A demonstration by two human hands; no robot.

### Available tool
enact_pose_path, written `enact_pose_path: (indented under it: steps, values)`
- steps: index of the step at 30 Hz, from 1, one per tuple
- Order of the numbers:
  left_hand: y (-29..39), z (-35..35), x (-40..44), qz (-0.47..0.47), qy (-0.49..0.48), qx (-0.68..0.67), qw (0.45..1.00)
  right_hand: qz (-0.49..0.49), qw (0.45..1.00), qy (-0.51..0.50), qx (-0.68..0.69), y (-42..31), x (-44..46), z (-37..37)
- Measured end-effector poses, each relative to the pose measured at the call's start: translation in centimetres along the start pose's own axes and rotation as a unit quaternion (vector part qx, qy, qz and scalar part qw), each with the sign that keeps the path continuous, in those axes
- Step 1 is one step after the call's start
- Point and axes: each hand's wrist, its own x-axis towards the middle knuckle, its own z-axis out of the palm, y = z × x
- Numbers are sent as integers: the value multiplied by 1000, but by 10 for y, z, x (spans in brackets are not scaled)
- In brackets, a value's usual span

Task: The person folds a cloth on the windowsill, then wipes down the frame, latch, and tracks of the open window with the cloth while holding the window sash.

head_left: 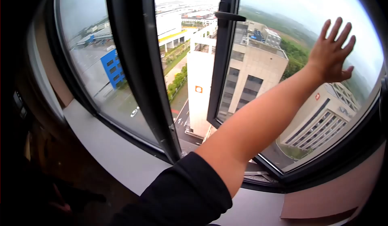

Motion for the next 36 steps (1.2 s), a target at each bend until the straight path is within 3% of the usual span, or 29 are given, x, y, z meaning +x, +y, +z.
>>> enact_pose_path:
  steps: [2,4,8,13,15,17,18,21,29,36]
  values:
    - [1,-27,7,-15,-73,-5,997,4,997,26,68,-1,-35,-9]
    - [1,-34,7,-21,-117,6,993,43,998,-4,49,-28,-62,-61]
    - [8,-37,5,-26,-88,6,996,83,989,-77,92,-82,-99,-143]
    - [3,-33,3,-4,-72,18,997,61,991,-99,72,-72,-68,-117]
    - [3,-34,5,-1,-72,25,997,77,997,-10,26,-62,-30,-94]
    - [1,-34,4,0,-77,17,997,124,978,-147,84,-50,1,-79]
    - [3,-35,5,-4,-84,18,996,126,975,-169,70,-47,5,-75]
    - [4,-39,2,-14,-102,16,995,117,971,-108,176,-52,-29,-91]
    - [4,-35,0,-25,-93,13,995,139,955,-198,170,-123,-151,-212]
    - [4,-38,0,-25,-111,-2,994,74,969,-192,136,-94,-103,-166]
